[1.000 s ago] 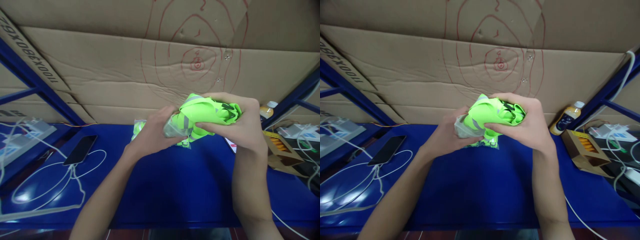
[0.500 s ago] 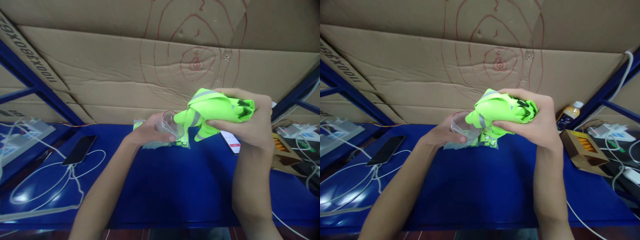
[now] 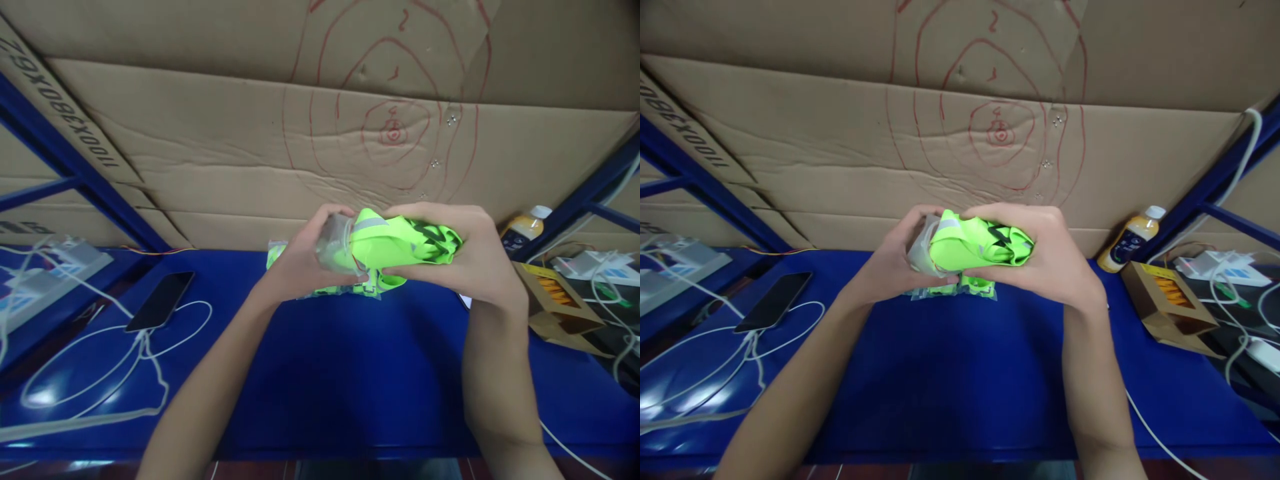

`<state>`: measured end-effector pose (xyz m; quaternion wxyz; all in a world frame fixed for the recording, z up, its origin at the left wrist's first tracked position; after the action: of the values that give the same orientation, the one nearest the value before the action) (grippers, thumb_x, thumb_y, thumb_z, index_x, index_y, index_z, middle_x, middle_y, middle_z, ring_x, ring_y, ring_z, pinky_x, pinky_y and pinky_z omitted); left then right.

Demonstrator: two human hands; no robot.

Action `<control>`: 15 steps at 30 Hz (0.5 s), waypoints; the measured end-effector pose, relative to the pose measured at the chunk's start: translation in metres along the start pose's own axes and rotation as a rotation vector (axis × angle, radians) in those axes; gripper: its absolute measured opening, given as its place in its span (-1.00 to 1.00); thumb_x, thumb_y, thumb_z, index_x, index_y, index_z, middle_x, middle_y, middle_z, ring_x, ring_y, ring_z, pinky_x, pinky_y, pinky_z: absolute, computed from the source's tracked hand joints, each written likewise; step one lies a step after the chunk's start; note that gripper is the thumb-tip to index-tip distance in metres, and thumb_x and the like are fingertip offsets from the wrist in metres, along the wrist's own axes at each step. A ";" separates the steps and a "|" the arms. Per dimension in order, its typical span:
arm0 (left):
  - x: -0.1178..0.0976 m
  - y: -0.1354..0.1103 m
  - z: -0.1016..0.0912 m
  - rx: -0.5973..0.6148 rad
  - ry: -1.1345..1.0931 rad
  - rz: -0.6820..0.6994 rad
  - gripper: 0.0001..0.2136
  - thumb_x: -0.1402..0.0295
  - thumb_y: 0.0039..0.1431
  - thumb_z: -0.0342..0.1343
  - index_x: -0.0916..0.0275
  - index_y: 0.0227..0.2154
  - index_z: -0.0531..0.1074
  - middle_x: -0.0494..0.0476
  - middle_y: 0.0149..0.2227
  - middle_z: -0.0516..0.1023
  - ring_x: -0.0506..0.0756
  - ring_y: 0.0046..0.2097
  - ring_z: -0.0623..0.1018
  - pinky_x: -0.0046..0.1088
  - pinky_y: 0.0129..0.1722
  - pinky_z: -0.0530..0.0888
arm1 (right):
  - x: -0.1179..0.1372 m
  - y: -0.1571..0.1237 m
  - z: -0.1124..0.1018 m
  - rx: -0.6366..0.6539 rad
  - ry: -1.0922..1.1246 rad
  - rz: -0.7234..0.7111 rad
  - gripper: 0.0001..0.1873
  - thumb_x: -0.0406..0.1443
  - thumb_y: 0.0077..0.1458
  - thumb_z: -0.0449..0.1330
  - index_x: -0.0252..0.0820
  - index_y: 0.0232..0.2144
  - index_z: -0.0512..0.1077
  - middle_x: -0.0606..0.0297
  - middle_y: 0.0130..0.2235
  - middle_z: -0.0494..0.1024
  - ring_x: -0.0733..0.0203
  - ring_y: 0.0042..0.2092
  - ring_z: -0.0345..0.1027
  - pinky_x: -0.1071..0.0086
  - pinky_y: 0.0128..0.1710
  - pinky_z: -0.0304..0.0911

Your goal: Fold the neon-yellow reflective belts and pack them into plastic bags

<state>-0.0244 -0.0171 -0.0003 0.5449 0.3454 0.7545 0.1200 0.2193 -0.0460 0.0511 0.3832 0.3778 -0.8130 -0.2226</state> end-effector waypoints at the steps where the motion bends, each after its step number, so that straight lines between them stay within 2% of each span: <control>1: -0.001 0.000 -0.001 -0.001 -0.026 -0.005 -0.20 0.29 -0.12 0.62 0.11 0.16 0.32 0.20 0.11 0.58 0.20 0.06 0.63 -0.31 -0.01 0.60 | 0.000 0.000 -0.001 0.005 -0.017 -0.025 -0.40 -0.06 -0.07 0.63 0.10 0.05 0.67 0.33 -0.04 0.77 -0.02 -0.08 0.67 0.14 0.03 0.56; 6: -0.009 -0.002 -0.003 0.030 -0.098 -0.013 -0.17 0.29 -0.15 0.63 0.10 0.19 0.36 0.23 0.15 0.58 0.23 0.10 0.63 -0.32 -0.03 0.61 | -0.001 0.000 -0.008 0.088 -0.017 -0.057 -0.42 -0.02 -0.04 0.61 0.17 0.06 0.66 0.33 -0.02 0.76 -0.02 -0.10 0.67 0.14 0.00 0.57; 10: -0.011 -0.005 0.005 0.052 -0.025 0.008 -0.16 0.22 -0.08 0.63 0.06 0.26 0.36 0.26 0.25 0.55 0.30 0.20 0.60 -0.21 0.11 0.59 | -0.001 0.001 -0.007 0.163 0.007 -0.036 -0.48 -0.03 -0.01 0.59 0.12 0.02 0.66 0.36 -0.09 0.77 0.04 -0.17 0.65 0.21 -0.10 0.55; 15: -0.003 -0.004 0.015 -0.019 0.231 0.036 -0.20 0.04 0.03 0.57 0.09 0.28 0.35 0.28 0.25 0.57 0.36 0.26 0.56 -0.03 0.29 0.47 | 0.003 0.005 0.009 0.047 -0.060 -0.001 -0.50 -0.07 0.01 0.58 0.07 0.00 0.64 0.37 -0.14 0.75 0.09 -0.20 0.62 0.26 -0.12 0.46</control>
<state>-0.0122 -0.0251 -0.0055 0.4555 0.3378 0.8046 0.1760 0.2087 -0.0442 0.0500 0.3495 0.3803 -0.8289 -0.2149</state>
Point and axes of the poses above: each hand's wrist, its own y-axis towards the middle knuckle, its own z-axis out of the palm, x = y × z, the point moved 2 cm from there along y, towards the middle knuckle
